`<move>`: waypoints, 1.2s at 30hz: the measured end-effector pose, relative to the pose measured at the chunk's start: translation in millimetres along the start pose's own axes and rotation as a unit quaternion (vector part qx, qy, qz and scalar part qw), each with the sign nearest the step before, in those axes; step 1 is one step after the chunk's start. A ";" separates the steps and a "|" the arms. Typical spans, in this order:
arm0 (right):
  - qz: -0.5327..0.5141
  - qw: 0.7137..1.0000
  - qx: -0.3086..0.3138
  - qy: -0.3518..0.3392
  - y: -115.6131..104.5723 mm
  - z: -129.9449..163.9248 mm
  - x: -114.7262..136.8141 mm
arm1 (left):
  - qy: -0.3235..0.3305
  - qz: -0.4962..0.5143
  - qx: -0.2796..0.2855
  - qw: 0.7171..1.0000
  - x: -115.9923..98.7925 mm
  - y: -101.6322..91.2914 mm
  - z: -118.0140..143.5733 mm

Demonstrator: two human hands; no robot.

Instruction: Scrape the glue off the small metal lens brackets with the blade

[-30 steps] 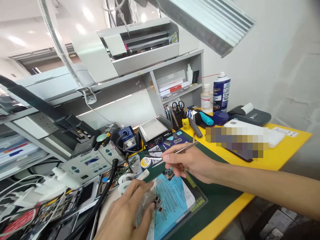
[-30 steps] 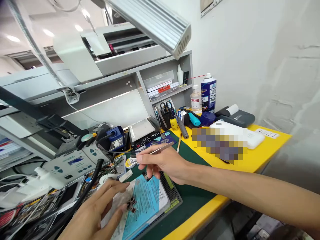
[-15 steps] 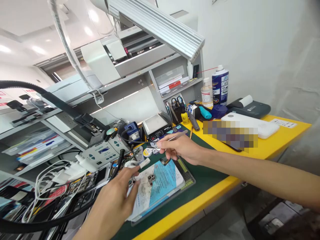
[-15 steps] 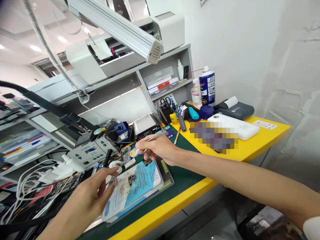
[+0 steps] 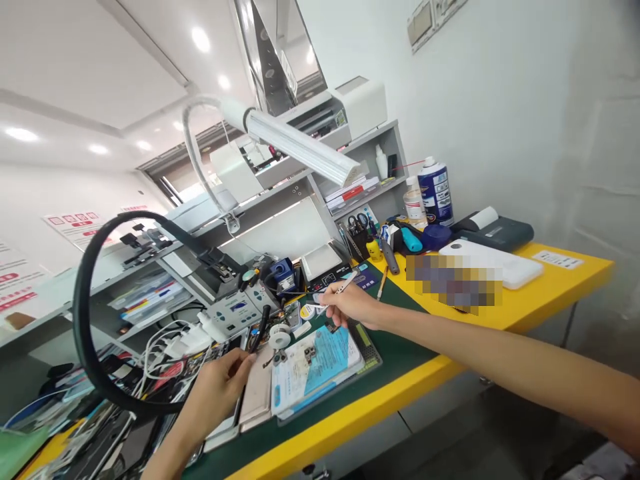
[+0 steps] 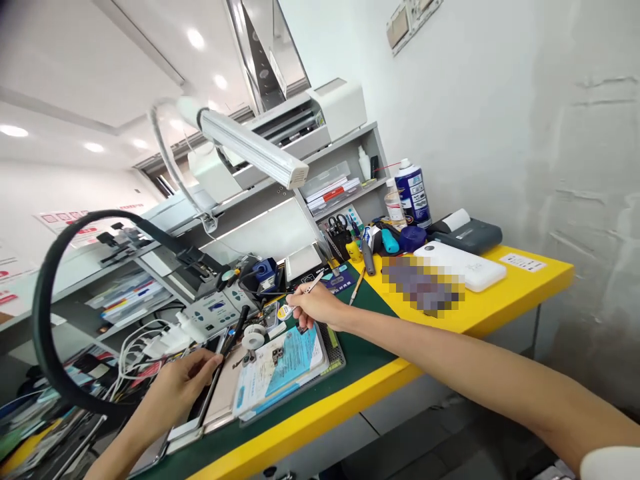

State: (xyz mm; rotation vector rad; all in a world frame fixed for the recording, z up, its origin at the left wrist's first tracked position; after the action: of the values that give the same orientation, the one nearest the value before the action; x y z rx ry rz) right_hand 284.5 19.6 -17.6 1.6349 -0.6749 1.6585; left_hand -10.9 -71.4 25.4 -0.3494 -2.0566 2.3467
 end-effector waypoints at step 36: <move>-0.043 0.999 0.021 0.007 7.1 16.1 1.3 | 0.101 -0.081 0.082 0.988 -31.4 9.4 -38.1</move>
State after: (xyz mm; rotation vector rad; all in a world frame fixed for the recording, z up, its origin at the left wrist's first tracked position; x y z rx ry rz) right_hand 289.1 2.9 -14.5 1.6577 -0.5588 1.6299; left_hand 27.4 -40.0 17.0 -0.3837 -1.7213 2.2604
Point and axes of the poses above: each hand's wrist, its own z-axis away from the middle knuckle, its own y-axis out of the palm, x = y × z, the point moved 2 cm from there along -z, towards the middle knuckle, and after that the axes turned 14 degrees about x, right-handed, at the moved point
